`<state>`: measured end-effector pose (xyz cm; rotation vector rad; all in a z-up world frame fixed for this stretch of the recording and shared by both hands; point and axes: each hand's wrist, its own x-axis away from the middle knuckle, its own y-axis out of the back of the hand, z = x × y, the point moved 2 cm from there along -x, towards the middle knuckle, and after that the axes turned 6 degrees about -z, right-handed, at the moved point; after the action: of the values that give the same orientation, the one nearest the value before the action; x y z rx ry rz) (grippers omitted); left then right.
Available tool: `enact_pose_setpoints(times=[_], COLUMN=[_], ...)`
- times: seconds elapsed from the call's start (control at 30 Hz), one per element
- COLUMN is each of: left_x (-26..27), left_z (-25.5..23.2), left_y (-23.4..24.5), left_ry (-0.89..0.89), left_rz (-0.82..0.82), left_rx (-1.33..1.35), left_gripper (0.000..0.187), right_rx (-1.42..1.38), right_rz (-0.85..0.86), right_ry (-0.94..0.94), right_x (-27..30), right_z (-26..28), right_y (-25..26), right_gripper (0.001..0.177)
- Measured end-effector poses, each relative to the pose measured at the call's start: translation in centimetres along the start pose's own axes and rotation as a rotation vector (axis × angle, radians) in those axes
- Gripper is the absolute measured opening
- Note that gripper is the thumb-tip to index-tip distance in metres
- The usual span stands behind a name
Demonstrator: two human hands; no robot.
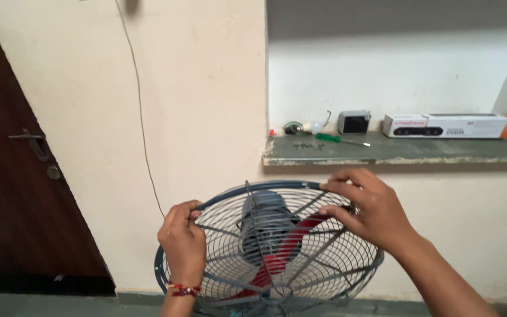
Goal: The person reassembles a standing electric fan by attaching a red fan blade to the motor hub and securing it with a screwdriver. They then place the front wire cage over the blade and fasten it to the rear cage using screws.
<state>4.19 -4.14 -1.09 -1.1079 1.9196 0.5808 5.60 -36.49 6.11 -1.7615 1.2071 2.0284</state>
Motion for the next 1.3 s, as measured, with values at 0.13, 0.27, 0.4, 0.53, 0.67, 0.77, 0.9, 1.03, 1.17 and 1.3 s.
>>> enact_pose_setpoints(times=[0.13,0.27,0.4,0.53,0.67,0.77,0.9,1.03,1.17,1.3], left_x=[0.1,0.0,0.1,0.1,0.1,0.2,0.2,0.1,0.1,0.1], left_z=[0.0,0.0,0.1,0.0,0.0,-0.1,-0.1,-0.2,-0.2,-0.3], left_y=[-0.2,-0.3,-0.3,-0.3,-0.2,-0.2,-0.1,-0.2,-0.2,-0.2], left_ry=[0.042,0.064,0.074,0.081,0.088,0.080,0.049,0.041,0.049,0.051], left_rz=[0.013,0.019,0.028,0.037,0.037,0.035,0.025,0.017,0.021,0.019], left_rx=[-0.013,-0.025,-0.033,-0.028,-0.045,-0.044,-0.034,-0.020,-0.031,-0.035], left_gripper=[0.028,0.029,0.029,0.030,0.029,0.029,0.029,0.029,0.027,0.027], right_rx=[-0.033,-0.045,0.112,0.147,0.036,0.092,0.157,0.161,0.118,0.120], right_rz=[0.040,0.007,0.010,0.065,0.009,0.078,0.111,0.141,0.199,0.204], right_ry=[-0.163,-0.063,0.022,-0.059,-0.033,-0.069,-0.067,-0.067,-0.234,-0.196], right_x=[0.4,0.4,0.5,0.6,0.6,0.6,0.9,1.4,1.9,2.0], right_z=[-0.4,0.0,0.6,1.2,2.2,2.5,2.4,2.1,1.4,1.4], right_y=[-0.1,0.1,0.4,0.4,0.6,0.6,0.6,0.4,0.2,0.1], right_gripper=[0.027,0.021,0.018,0.014,0.012,0.012,0.016,0.016,0.017,0.020])
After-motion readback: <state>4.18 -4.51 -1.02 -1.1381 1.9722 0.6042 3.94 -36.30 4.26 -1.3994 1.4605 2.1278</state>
